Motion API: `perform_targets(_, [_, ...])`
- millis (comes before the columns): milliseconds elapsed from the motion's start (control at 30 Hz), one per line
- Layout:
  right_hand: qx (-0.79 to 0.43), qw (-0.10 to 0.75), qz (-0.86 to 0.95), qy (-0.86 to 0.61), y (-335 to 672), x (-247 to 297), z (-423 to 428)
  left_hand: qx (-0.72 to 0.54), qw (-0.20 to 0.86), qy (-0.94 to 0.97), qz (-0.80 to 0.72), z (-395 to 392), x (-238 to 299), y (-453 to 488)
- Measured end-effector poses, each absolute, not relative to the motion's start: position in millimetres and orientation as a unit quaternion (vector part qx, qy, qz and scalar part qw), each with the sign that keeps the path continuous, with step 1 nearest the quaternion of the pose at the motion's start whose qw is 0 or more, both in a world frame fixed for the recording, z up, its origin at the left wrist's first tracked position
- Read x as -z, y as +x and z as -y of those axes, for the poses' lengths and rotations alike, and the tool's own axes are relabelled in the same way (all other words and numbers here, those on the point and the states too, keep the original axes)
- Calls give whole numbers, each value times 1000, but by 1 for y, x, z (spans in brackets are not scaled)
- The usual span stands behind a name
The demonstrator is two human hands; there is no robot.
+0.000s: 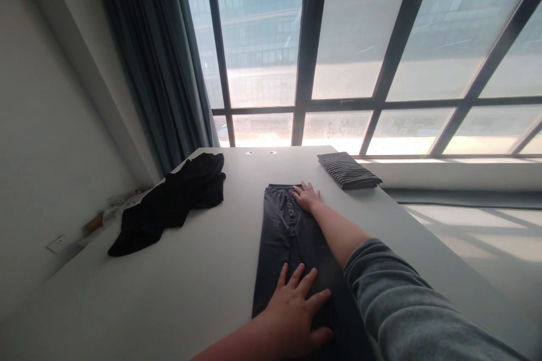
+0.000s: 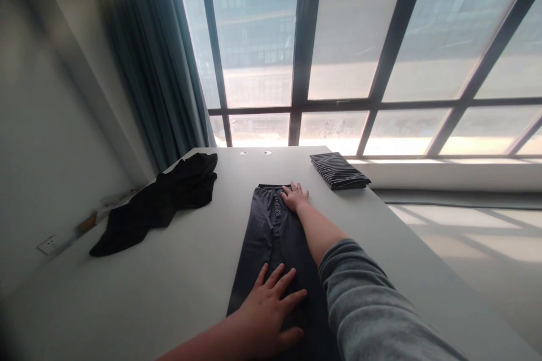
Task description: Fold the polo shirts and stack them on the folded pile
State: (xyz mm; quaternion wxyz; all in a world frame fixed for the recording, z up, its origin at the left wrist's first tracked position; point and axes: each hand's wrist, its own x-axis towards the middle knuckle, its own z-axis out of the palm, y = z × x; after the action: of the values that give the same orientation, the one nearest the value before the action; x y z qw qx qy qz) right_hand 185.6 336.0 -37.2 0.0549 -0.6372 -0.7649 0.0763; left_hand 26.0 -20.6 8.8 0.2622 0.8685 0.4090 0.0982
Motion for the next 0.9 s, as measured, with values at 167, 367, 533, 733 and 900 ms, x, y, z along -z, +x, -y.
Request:
perform_targets(167, [-56,119,787,-603,205,39,-290,-103,255,867,-415,21,-9,26])
perform_targets(367, [-120,197,845,-482,262,55,-183,-99,237,862,-436,20,-4,29])
perform_targets(533, [-152,118,876,-441,288,45,-84,-64,167,781,-599,14,-6,20])
perform_targets(733, [-180,72,878,-439,292,27,-16,-29,148,793,-590,35,8,-27])
perform_targets(900, [-208,63,883,-417,296,19,26,-36,156,850,-501,79,23,-66])
